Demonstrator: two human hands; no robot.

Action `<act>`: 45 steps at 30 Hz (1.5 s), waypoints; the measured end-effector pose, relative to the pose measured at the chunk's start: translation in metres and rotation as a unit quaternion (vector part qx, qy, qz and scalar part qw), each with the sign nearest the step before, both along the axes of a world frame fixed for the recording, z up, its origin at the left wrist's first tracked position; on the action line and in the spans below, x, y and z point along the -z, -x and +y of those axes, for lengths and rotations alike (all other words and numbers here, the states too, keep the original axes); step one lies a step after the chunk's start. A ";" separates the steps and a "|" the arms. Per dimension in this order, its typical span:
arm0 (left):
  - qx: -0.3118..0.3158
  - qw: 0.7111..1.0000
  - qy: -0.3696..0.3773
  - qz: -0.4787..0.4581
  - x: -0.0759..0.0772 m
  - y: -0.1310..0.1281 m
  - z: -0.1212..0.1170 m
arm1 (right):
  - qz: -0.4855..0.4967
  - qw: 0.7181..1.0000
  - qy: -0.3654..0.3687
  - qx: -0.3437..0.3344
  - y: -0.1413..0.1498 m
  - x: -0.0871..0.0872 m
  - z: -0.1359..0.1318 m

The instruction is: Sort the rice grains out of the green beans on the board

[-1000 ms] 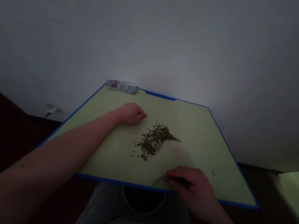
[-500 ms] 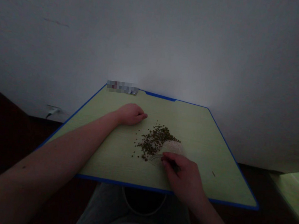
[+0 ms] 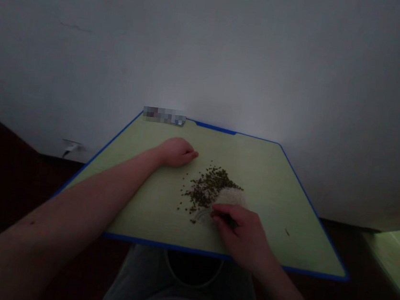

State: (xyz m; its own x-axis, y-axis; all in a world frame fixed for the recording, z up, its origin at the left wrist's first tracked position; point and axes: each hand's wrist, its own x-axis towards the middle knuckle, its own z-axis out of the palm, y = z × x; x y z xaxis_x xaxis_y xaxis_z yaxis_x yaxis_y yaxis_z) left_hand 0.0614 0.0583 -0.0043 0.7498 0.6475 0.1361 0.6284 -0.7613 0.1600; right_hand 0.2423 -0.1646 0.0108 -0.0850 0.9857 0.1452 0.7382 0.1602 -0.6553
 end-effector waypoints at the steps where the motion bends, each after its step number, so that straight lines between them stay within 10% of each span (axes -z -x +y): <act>1: 0.000 1.000 0.002 -0.002 0.000 0.000 0.000 | -0.001 1.000 0.001 0.002 0.000 0.000 0.000; 22: -0.006 1.000 0.004 -0.004 0.000 0.001 0.000 | 0.025 0.981 0.013 -0.194 0.028 -0.016 0.010; 45: -0.007 1.000 -0.002 0.004 0.004 0.002 0.003 | 0.040 0.992 0.053 -0.107 -0.002 -0.010 -0.014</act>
State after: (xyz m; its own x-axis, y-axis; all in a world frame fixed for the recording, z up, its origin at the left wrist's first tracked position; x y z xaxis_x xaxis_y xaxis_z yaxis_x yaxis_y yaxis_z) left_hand 0.0593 0.0612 -0.0079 0.7411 0.6582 0.1323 0.6409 -0.7523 0.1528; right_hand 0.2445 -0.1788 0.0207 -0.2868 0.9563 0.0566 0.6395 0.2351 -0.7319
